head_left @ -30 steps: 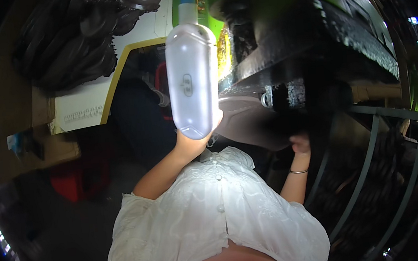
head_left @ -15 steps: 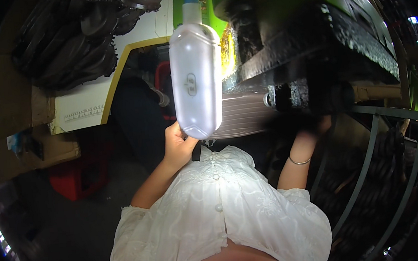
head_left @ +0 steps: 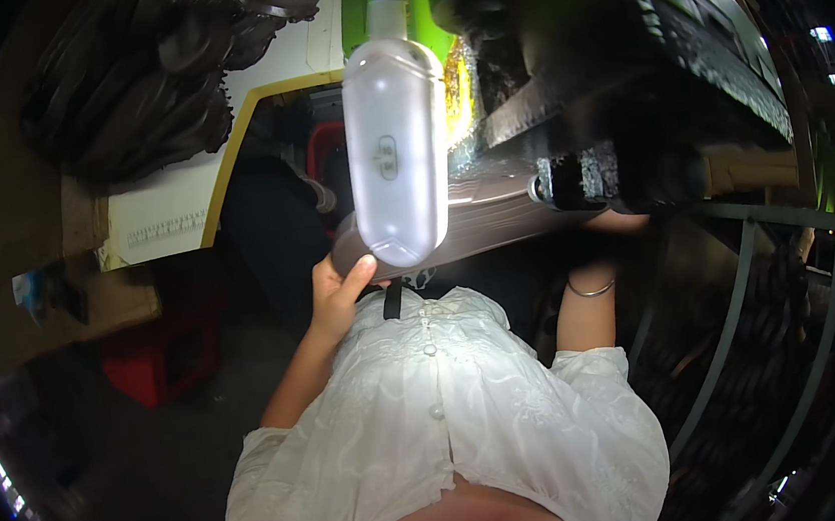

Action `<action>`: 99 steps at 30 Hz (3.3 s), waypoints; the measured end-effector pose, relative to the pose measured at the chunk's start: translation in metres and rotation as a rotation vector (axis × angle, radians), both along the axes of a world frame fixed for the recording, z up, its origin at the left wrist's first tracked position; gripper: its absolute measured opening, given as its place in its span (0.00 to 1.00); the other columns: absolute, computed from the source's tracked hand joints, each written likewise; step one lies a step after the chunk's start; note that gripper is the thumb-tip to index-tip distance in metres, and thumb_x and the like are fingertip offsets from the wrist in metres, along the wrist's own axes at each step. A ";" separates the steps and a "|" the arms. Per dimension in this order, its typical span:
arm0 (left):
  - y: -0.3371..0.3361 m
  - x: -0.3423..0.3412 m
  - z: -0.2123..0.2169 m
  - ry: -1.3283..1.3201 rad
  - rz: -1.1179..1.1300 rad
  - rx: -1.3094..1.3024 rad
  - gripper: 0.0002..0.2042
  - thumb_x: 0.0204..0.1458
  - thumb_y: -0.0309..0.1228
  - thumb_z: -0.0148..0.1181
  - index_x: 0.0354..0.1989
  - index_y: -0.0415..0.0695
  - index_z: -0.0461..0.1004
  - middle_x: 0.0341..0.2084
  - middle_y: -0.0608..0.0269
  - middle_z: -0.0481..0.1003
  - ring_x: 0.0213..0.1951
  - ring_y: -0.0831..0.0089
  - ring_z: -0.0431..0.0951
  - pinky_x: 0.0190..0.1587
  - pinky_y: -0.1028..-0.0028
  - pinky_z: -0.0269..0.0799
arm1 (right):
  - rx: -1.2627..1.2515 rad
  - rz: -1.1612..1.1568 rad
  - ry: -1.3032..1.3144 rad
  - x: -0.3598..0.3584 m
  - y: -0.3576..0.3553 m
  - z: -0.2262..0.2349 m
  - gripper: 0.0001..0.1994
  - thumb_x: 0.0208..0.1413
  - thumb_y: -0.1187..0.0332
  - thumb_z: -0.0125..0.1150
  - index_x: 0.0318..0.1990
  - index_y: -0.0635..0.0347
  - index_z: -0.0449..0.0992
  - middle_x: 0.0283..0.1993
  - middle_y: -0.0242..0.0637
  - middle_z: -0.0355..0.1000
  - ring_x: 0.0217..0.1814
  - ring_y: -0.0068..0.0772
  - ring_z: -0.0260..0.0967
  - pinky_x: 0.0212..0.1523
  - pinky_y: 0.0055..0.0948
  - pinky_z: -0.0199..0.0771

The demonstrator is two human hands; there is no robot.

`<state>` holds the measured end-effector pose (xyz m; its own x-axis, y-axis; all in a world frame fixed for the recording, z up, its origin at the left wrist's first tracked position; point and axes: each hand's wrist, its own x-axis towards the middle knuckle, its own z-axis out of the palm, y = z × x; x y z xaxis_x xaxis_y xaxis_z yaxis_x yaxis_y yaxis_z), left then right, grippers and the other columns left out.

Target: The person repeatedly presses the soles of brown slip-on shoes against a rotating grinding wheel to smooth or shape them. After grinding, the person stacks the finished shoes on a nearby shelf. The process is repeated for multiple shoes throughout the clip.

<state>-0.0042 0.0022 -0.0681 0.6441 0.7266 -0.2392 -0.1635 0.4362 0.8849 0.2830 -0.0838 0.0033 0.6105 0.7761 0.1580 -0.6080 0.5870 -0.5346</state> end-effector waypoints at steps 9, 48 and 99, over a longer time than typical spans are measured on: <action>0.024 -0.057 -0.003 0.090 0.315 0.127 0.16 0.48 0.27 0.51 0.45 0.33 0.68 0.41 0.59 0.72 0.43 0.74 0.70 0.50 0.75 0.60 | -0.112 -0.206 0.043 -0.073 0.006 -0.064 0.20 0.46 0.69 0.41 0.47 0.70 0.66 0.47 0.46 0.68 0.49 0.38 0.67 0.51 0.31 0.67; 0.056 0.028 0.036 0.360 -0.232 1.040 0.14 0.39 0.34 0.66 0.29 0.37 0.74 0.24 0.58 0.71 0.28 0.67 0.71 0.33 0.71 0.66 | -0.385 -0.117 -0.759 -0.084 0.008 -0.030 0.12 0.45 0.73 0.58 0.37 0.70 0.70 0.29 0.32 0.70 0.27 0.16 0.64 0.30 0.15 0.65; 0.017 0.026 0.027 0.133 -0.240 0.376 0.24 0.37 0.25 0.64 0.45 0.30 0.67 0.36 0.56 0.74 0.39 0.72 0.72 0.44 0.73 0.66 | -0.492 -0.402 -0.088 -0.034 -0.002 -0.047 0.40 0.50 0.65 0.61 0.62 0.62 0.38 0.56 0.40 0.56 0.55 0.28 0.56 0.56 0.26 0.57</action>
<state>0.0220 0.0197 -0.0409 0.7864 0.6126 -0.0799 0.0286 0.0932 0.9952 0.2485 -0.0857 -0.0439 0.8699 0.4839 -0.0957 -0.3332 0.4335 -0.8373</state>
